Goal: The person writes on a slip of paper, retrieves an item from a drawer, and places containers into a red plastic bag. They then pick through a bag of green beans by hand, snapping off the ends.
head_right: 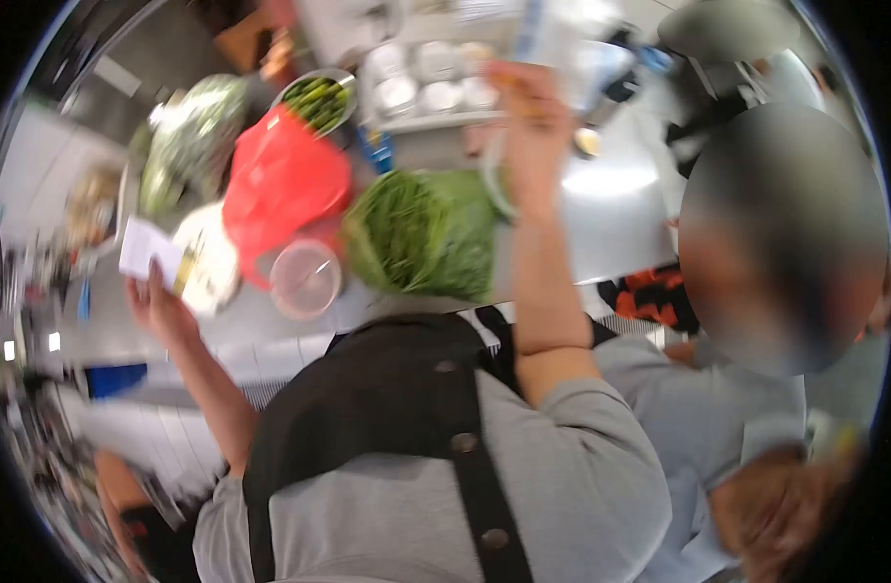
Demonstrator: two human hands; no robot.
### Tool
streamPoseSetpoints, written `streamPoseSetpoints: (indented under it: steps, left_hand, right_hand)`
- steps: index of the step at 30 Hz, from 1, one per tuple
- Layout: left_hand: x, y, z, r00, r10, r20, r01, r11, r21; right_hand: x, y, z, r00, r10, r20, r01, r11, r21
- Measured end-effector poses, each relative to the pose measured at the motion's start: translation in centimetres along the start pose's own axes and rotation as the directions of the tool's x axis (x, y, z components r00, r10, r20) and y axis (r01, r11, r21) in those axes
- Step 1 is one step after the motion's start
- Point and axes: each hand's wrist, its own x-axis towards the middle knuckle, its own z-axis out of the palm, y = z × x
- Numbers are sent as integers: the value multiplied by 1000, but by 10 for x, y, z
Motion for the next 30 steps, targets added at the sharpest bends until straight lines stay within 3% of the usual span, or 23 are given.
streamPoseSetpoints:
  steps: [1,2,4,5,8,10,13,16,25,28,30]
  left_hand:
    - [0,0,-21,999,-12,-53,12,1000,15]
    - [3,-4,-32,995,-3,-100,3,1000,-2]
    - [-10,2,-33,994,-13,-113,9,999,-36]
    - [-16,-1,-30,982,-57,-179,48,998,-51]
    - [-60,-23,-28,964,-226,-139,223,974,-36]
    - [-96,-40,-17,946,-323,36,322,946,18]
    - [-148,-32,11,783,-579,227,577,813,80]
    - [-171,-32,16,680,-649,342,658,745,106]
    - [-123,-15,-54,852,-486,197,482,873,70]
    - [-110,-13,-87,838,-511,192,504,859,88]
    - [-108,-12,-114,811,-522,265,511,852,117]
  right_hand:
    - [6,10,-17,999,-34,-32,31,995,-97]
    - [4,12,-21,995,25,-97,-20,998,61]
    - [7,8,-30,986,73,-151,-88,992,-95]
    - [6,10,-32,988,61,-140,-81,987,-139]
    - [2,17,-37,984,37,-172,-69,980,-186]
    - [1,29,-42,987,39,-156,-69,979,-190]
    - [1,32,-37,982,37,-184,-69,982,-173]
    - [-2,31,-30,980,39,-196,-60,993,-103]
    - [-44,-10,3,965,52,-256,-70,995,-65]
    - [-86,-29,35,989,65,-131,-82,988,-130]
    - [-133,-42,80,991,129,29,-123,979,-162]
